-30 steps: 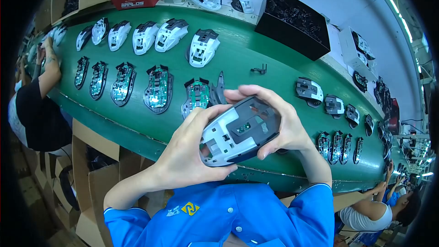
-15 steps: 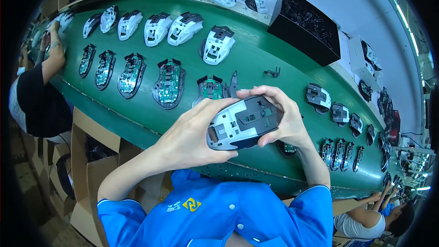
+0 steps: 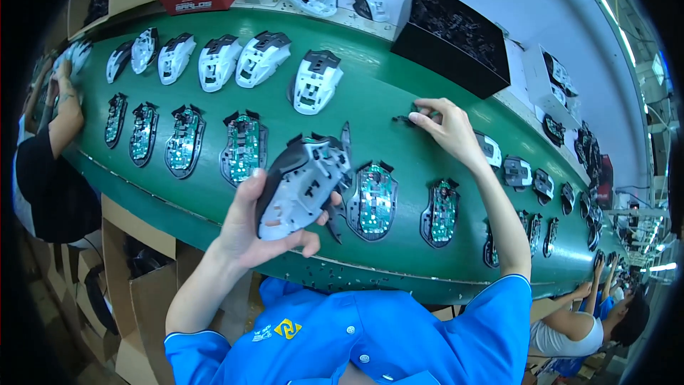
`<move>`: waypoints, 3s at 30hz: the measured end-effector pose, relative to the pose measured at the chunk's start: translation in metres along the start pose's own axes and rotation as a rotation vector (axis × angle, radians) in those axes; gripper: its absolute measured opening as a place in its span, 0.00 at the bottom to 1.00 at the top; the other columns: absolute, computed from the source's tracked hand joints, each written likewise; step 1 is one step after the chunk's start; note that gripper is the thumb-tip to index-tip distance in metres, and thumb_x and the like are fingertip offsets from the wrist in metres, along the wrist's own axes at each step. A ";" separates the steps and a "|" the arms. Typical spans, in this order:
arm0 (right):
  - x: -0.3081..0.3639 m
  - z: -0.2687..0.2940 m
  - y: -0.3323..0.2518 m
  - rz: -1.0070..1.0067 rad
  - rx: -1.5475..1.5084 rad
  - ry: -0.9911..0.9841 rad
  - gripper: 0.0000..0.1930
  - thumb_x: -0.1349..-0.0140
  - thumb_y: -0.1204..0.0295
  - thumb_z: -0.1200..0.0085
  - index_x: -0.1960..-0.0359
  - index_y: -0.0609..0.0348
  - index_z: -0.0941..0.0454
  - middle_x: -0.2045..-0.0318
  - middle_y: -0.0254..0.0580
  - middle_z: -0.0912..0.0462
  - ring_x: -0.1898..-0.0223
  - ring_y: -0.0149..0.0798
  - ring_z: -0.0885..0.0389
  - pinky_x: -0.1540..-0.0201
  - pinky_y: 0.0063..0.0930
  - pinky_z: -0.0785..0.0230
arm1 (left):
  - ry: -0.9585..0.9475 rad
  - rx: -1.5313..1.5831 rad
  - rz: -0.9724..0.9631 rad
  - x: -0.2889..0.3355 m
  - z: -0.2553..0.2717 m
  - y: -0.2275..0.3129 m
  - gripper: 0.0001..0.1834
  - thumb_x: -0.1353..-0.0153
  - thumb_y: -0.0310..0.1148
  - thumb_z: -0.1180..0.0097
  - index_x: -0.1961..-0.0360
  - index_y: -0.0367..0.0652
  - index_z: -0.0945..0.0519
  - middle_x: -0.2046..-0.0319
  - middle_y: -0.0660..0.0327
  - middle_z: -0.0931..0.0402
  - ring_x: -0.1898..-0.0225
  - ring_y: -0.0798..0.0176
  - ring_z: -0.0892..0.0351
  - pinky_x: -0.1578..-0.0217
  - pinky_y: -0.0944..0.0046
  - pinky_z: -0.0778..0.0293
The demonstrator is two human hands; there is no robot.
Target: The person assembles computer mouse casings by picking up mouse shells and plastic components, fitting the components into each shell by hand, and placing the assembled casings onto the conveyor line.
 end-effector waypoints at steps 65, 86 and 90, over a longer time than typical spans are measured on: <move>0.086 -0.008 -0.189 0.329 -0.384 0.206 0.38 0.55 0.83 0.40 0.39 0.60 0.40 0.47 0.48 0.30 0.51 0.40 0.23 0.56 0.29 0.25 | 0.295 -1.424 -0.668 0.017 -0.069 0.059 0.26 0.49 0.25 0.43 0.47 0.34 0.31 0.57 0.51 0.29 0.63 0.58 0.23 0.68 0.63 0.24; 0.009 0.044 -0.125 0.299 -0.219 0.010 0.35 0.58 0.75 0.43 0.42 0.58 0.36 0.48 0.45 0.27 0.51 0.37 0.24 0.51 0.30 0.27 | 0.300 -1.321 -0.398 0.017 -0.074 0.109 0.41 0.48 0.40 0.36 0.37 0.38 0.40 0.56 0.54 0.27 0.68 0.69 0.22 0.68 0.69 0.26; -0.007 0.029 -0.052 0.430 1.135 0.344 0.34 0.51 0.79 0.46 0.39 0.36 0.36 0.64 0.39 0.31 0.67 0.36 0.23 0.79 0.30 0.27 | 0.687 -1.734 -0.691 0.027 -0.048 0.167 0.29 0.47 0.35 0.40 0.43 0.43 0.29 0.60 0.61 0.25 0.73 0.74 0.29 0.72 0.71 0.31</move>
Point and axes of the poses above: each hand's wrist, its own x-axis away from the middle knuckle, its own z-axis out of the back of the hand, y = z × x, the point moved 8 cm from there along -x, towards the middle knuckle
